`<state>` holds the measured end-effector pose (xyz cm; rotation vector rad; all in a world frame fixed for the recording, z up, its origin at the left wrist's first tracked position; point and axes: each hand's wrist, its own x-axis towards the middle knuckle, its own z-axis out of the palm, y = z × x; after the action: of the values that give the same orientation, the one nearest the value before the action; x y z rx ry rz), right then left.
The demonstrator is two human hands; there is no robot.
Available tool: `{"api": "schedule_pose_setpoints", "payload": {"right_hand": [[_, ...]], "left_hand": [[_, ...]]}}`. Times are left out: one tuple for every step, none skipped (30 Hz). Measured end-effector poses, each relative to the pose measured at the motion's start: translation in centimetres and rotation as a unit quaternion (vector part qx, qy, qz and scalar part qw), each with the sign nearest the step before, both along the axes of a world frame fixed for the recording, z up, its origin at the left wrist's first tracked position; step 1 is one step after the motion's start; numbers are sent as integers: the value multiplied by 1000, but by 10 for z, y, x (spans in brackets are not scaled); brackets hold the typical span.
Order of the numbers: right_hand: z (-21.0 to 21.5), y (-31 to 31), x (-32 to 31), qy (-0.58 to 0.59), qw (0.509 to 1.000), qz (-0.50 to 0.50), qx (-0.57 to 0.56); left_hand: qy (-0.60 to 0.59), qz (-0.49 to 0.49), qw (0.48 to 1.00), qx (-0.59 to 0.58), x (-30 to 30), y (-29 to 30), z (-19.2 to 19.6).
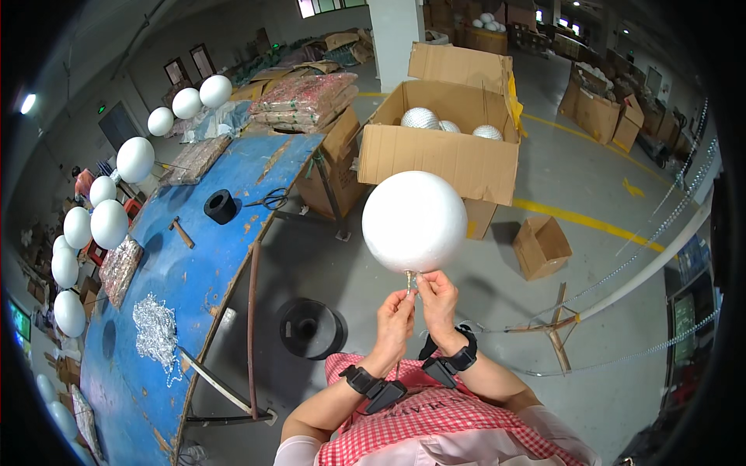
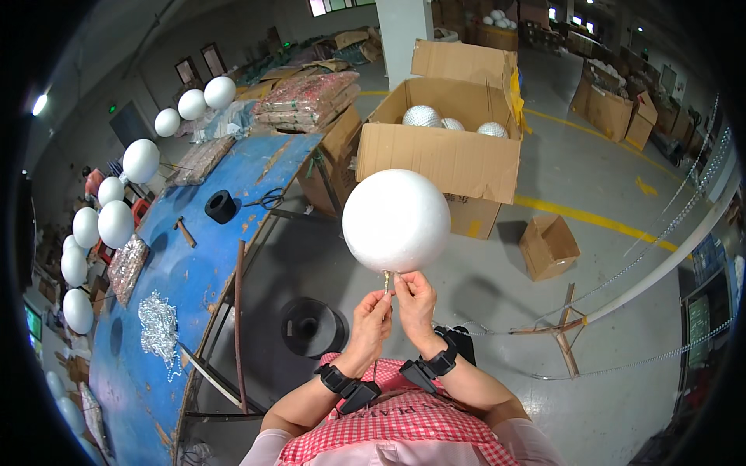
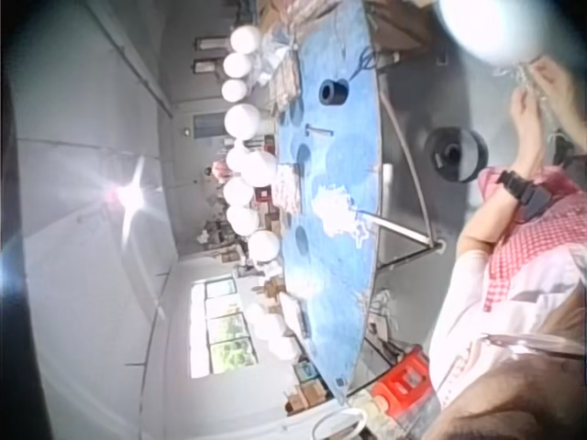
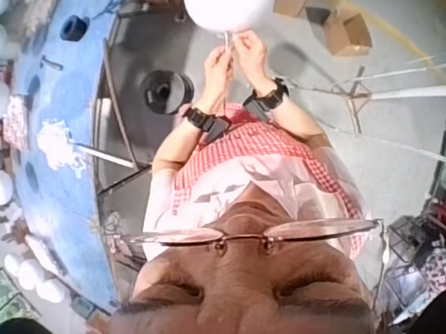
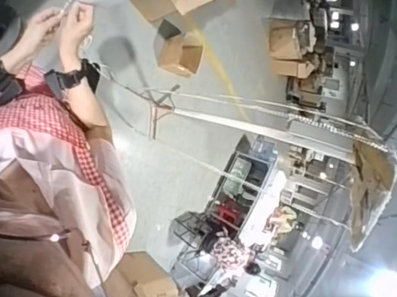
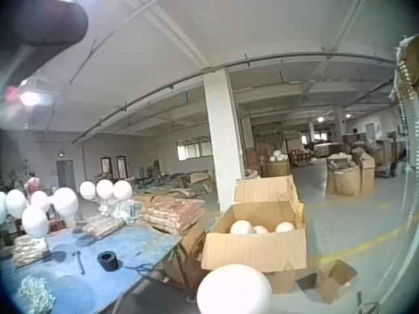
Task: The person wraps a string of beads around a white sphere, trims the strand with shears, and places the finished sphere into a cardboard box. They then set aside a plastic bag and begin wrapping a new string of beads around another white sphere.
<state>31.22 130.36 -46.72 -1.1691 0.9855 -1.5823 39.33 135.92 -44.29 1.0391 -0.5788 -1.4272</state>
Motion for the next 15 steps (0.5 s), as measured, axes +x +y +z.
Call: {"api": "schedule_pose_setpoints", "payload": {"right_hand": [[0,0,0,-1,1000,2,3],[0,1,0,-1,1000,5,5],[0,2,0,-1,1000,6,5],[1,3,1,11,1000,4,6],[1,4,1,23,1000,1,7],[0,4,2,23,1000,1,7],[-2,4,3,30,999,-9,7],[-4,4,3,38,999,-19,6],[-4,4,3,38,999,-18,7],[-4,4,2,58,998,-22,11],[-5,4,1,78,996,-27,15],[-4,4,1,78,996,-26,15],[-4,5,1,86,996,-30,4],[-4,4,0,93,995,-35,-8],[-5,4,-1,93,995,-35,-7]], "left_hand": [[-3,2,1000,-1,0,0,0],[-6,3,1000,-2,-1,0,0],[-5,4,1000,-2,-1,1,-1],[-6,7,1000,-6,0,0,-2],[-7,10,1000,-10,0,1,-3],[-6,9,1000,-9,-1,1,-2],[-8,13,1000,-10,-2,1,1],[-10,16,1000,-11,-2,1,3],[-9,17,1000,-10,-2,1,2],[-14,15,1000,-14,-2,2,2],[-18,13,1000,-18,-2,2,2],[-18,14,1000,-18,-2,2,2],[-20,17,999,-20,-2,3,3],[-22,21,999,-21,-2,3,3],[-22,21,999,-21,-2,3,3]]}}
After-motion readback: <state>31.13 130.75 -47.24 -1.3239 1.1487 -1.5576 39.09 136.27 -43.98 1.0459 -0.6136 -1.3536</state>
